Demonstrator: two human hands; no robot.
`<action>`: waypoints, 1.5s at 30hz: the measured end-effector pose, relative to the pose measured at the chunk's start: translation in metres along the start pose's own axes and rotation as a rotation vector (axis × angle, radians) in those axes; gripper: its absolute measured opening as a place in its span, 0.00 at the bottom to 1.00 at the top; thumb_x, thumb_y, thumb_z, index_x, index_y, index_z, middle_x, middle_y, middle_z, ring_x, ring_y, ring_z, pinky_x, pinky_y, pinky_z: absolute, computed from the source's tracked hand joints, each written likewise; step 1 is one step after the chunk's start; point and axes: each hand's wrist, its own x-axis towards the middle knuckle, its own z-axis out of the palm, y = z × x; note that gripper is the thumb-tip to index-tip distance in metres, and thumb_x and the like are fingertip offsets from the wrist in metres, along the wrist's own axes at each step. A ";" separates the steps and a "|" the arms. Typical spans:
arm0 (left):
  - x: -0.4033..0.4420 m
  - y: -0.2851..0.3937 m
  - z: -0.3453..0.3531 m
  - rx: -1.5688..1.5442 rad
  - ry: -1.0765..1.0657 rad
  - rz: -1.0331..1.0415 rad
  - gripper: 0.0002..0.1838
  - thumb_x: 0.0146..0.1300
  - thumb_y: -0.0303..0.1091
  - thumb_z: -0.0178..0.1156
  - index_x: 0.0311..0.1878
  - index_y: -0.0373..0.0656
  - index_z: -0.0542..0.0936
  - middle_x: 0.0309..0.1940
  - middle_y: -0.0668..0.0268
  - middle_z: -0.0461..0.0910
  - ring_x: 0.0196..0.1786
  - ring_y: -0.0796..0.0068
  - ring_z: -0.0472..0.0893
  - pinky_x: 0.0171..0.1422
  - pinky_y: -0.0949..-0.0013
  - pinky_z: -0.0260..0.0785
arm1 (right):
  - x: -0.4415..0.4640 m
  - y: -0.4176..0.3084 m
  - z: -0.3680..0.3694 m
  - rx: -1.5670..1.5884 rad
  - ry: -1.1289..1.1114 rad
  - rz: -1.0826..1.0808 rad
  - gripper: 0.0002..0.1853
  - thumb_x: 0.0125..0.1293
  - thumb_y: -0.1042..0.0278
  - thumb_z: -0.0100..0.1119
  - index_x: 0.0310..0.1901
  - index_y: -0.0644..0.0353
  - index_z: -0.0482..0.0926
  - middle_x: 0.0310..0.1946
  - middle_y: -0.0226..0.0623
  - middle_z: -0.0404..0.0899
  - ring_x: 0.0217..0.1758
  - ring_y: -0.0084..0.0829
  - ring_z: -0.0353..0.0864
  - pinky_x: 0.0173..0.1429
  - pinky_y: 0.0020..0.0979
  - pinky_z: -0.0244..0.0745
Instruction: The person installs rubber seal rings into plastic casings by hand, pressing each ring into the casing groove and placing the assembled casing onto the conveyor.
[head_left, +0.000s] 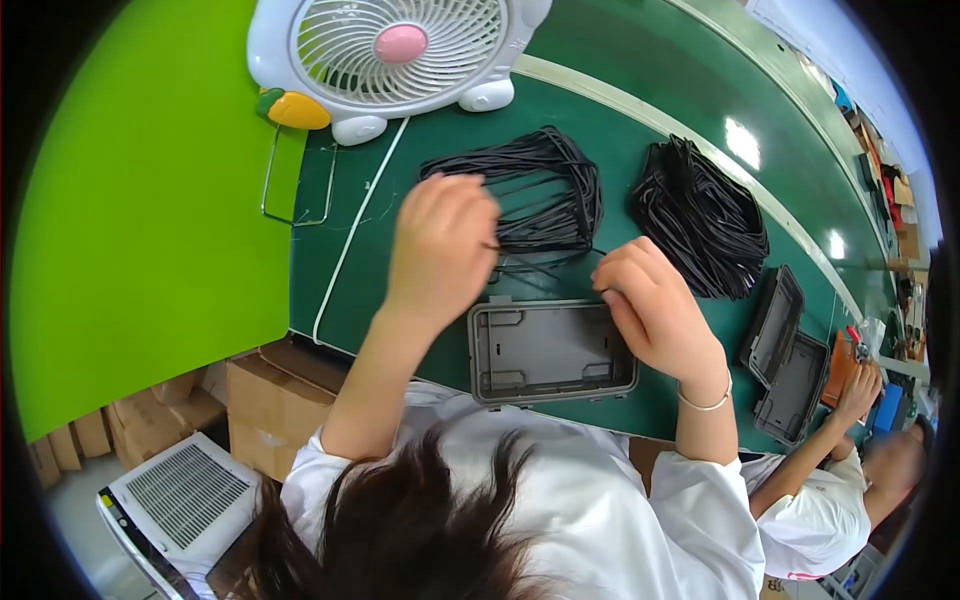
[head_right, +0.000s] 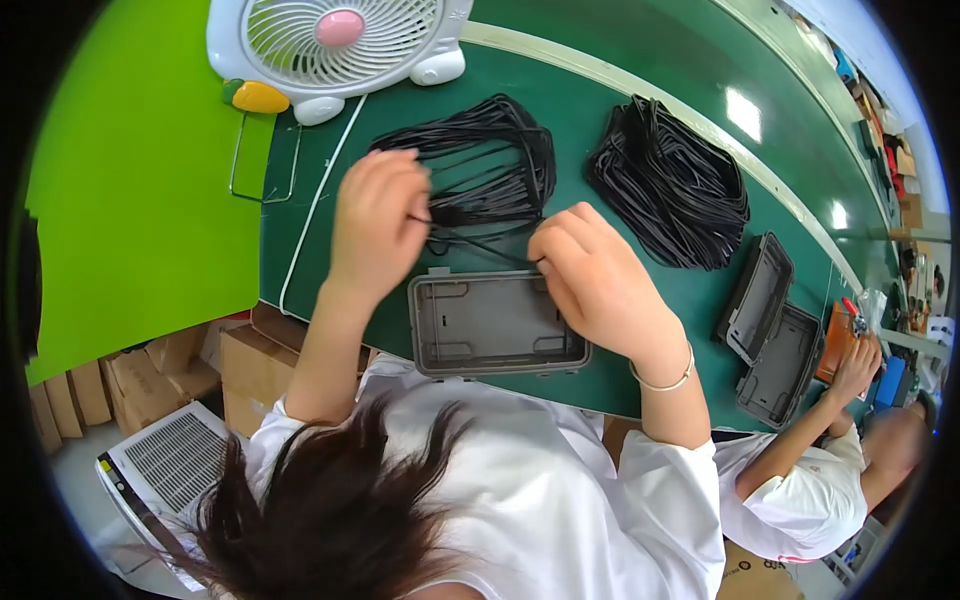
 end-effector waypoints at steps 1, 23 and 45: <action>-0.009 -0.006 -0.005 0.050 0.043 -0.003 0.10 0.48 0.20 0.58 0.35 0.39 0.75 0.34 0.58 0.77 0.45 0.55 0.78 0.59 0.53 0.68 | -0.005 0.003 -0.001 -0.036 0.003 0.070 0.10 0.53 0.85 0.55 0.36 0.63 0.71 0.31 0.40 0.72 0.35 0.44 0.70 0.41 0.37 0.69; -0.016 -0.027 -0.034 -0.291 -0.275 -0.561 0.06 0.60 0.26 0.59 0.38 0.37 0.73 0.22 0.68 0.70 0.24 0.81 0.68 0.28 0.75 0.60 | 0.036 0.052 0.028 -0.027 0.090 0.320 0.09 0.57 0.76 0.59 0.37 0.67 0.69 0.30 0.46 0.74 0.37 0.46 0.77 0.42 0.38 0.74; -0.005 -0.034 -0.014 0.030 -0.318 -0.600 0.11 0.56 0.31 0.63 0.38 0.38 0.71 0.33 0.55 0.78 0.36 0.52 0.79 0.38 0.55 0.70 | 0.084 0.057 0.051 -0.624 0.012 0.205 0.08 0.46 0.74 0.63 0.27 0.65 0.75 0.34 0.42 0.71 0.38 0.39 0.75 0.41 0.35 0.78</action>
